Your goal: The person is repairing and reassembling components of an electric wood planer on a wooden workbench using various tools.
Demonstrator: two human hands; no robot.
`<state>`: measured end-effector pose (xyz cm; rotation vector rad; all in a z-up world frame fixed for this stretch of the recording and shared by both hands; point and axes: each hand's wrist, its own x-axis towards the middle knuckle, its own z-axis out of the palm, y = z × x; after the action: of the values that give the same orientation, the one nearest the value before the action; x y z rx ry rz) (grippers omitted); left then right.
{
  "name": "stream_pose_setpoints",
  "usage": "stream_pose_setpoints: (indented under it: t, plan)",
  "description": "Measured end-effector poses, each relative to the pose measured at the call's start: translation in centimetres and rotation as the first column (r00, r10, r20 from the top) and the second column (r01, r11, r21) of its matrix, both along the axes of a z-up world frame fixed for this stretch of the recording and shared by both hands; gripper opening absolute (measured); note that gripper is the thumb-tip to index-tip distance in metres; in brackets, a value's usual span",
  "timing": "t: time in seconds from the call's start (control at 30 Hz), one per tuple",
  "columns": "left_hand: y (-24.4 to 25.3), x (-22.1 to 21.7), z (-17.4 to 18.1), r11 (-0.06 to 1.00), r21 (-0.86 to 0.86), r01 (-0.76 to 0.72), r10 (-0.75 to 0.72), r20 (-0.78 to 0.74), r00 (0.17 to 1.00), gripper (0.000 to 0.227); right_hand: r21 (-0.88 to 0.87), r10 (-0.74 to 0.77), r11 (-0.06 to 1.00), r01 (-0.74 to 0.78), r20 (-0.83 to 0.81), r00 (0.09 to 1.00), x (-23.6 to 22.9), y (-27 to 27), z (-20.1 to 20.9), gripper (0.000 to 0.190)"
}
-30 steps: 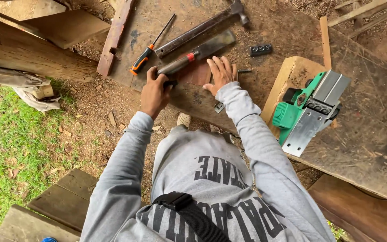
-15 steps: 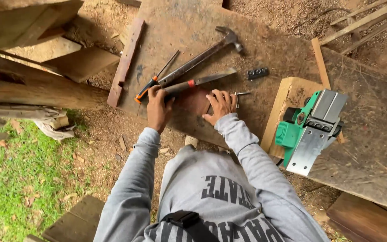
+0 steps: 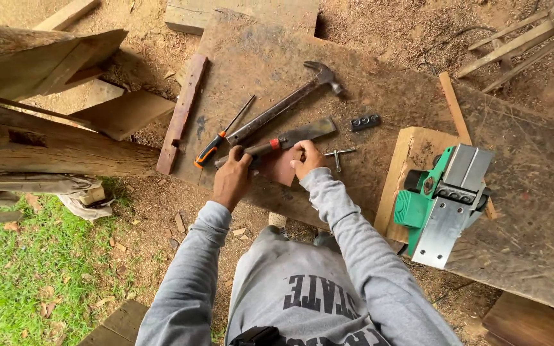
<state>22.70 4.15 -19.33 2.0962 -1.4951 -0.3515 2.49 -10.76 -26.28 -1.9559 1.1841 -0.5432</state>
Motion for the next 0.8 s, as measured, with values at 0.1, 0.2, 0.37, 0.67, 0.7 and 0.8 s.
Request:
stream_pose_setpoints:
  t: [0.1,0.2,0.37,0.67,0.7,0.8]
  plan:
    - [0.0,0.1,-1.2,1.0,-0.01,0.002,-0.001,0.041,0.999,0.029,0.237,-0.048,0.971,0.042,0.019,0.999,0.1,0.6,0.1,0.041]
    - [-0.2,-0.6,-1.7,0.999,-0.04,-0.037,0.04,0.063,0.997,0.022,0.309,-0.089,0.949,0.066,0.061,0.994,-0.9,2.5,-0.4,0.038]
    - [-0.6,-0.2,-1.9,0.988,-0.139,-0.072,0.082,0.062,0.995,0.023,0.307,-0.069,0.951,0.034,0.101,0.992,-3.3,5.6,-0.3,0.04]
    - [2.8,-7.5,-0.3,0.957,-0.154,-0.246,0.203,-0.247,0.947,0.025,-0.295,0.084,0.942,-0.161,-0.257,0.963,-3.5,7.8,7.4,0.065]
    - [3.1,-8.5,-2.0,0.954,-0.093,-0.285,0.227,-0.397,0.889,0.026,-0.335,0.087,0.923,-0.19,-0.299,0.95,-3.5,8.0,7.6,0.073]
    - [3.1,-9.6,-5.6,0.942,-0.006,-0.336,0.274,-0.562,0.78,0.029,-0.277,0.093,0.94,-0.198,-0.351,0.932,-3.7,8.5,8.6,0.086]
